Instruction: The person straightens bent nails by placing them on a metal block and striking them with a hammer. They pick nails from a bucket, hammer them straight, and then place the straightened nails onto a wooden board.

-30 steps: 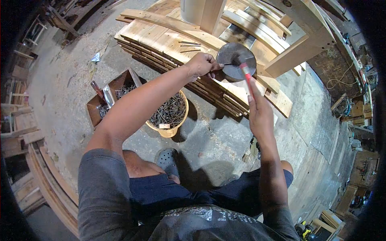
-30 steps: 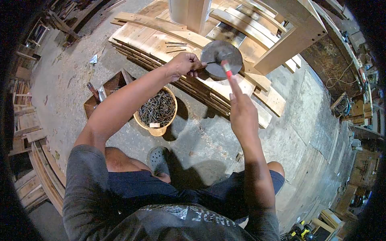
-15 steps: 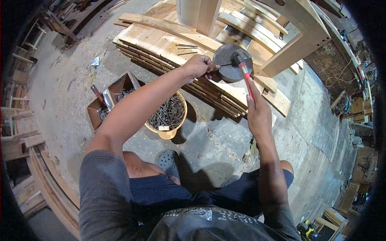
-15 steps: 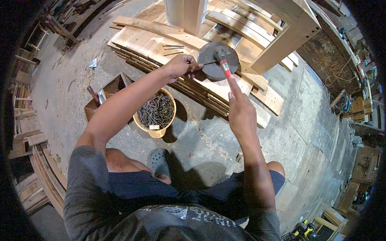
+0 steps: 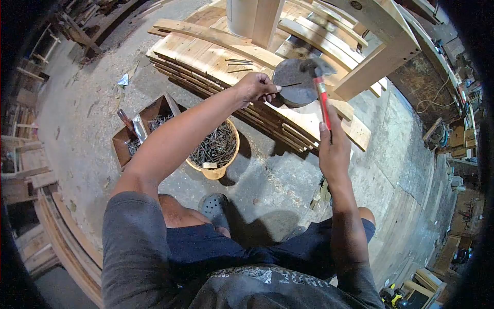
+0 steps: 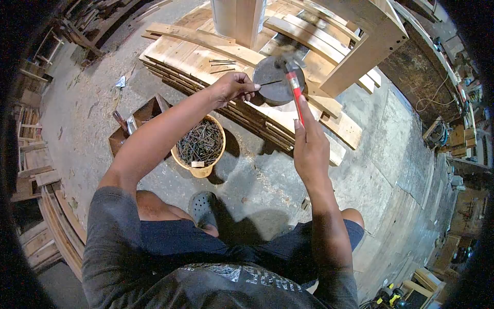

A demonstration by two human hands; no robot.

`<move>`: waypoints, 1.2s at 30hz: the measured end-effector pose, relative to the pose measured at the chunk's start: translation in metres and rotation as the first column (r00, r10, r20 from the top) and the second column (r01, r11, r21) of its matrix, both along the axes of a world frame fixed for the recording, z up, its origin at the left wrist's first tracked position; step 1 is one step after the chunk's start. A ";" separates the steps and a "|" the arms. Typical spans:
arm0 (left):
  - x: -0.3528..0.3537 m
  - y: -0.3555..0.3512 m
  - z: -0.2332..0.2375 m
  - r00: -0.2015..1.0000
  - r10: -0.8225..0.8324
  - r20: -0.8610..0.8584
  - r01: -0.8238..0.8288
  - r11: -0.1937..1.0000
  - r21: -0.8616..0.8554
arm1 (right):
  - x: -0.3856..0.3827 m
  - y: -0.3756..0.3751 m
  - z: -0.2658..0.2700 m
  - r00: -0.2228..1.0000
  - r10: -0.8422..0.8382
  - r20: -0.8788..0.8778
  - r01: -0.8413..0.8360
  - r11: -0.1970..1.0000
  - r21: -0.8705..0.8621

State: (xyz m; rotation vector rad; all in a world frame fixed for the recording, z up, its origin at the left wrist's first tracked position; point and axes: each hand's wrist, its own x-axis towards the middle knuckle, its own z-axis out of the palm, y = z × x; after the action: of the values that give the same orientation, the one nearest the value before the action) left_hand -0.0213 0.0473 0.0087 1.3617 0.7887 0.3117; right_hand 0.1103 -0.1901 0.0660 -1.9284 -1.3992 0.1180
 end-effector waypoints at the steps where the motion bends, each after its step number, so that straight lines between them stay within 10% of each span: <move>1: -0.002 0.000 0.000 1.000 -0.002 0.016 0.003 0.999 -0.041 | -0.003 0.000 0.004 1.000 0.015 0.002 -0.016 0.992 0.125; 5: -0.003 0.001 -0.002 0.998 -0.029 0.058 0.027 0.999 0.029 | -0.006 -0.002 0.000 0.994 0.077 0.074 -0.098 0.938 0.332; 9: 0.002 -0.001 -0.001 1.000 0.000 -0.017 0.000 1.000 0.022 | -0.003 0.001 -0.009 0.999 0.052 -0.010 -0.053 0.965 -0.257; 17: -0.031 0.014 0.019 0.987 0.088 -0.132 -0.043 0.948 0.314 | 0.006 0.005 -0.034 0.999 0.027 -0.042 -0.025 0.999 0.048; 22: -0.072 0.058 0.017 0.896 0.342 -0.282 0.054 0.548 0.835 | 0.019 0.008 -0.063 0.999 0.000 -0.049 0.001 1.000 0.010; 27: -0.080 0.074 0.000 0.809 0.454 -0.373 0.165 0.434 0.886 | 0.018 0.014 -0.068 1.000 0.013 -0.013 -0.012 0.998 0.060; 36: -0.120 0.044 -0.013 0.907 0.421 0.007 -0.097 0.193 0.976 | 0.025 0.018 -0.071 0.993 -0.042 -0.109 0.036 0.998 -0.056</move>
State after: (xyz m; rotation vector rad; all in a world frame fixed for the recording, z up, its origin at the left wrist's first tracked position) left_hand -0.1416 0.0912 -0.0048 2.5290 1.1313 1.0734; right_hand 0.1358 -0.1723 -0.0052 -1.9612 -1.2977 0.2418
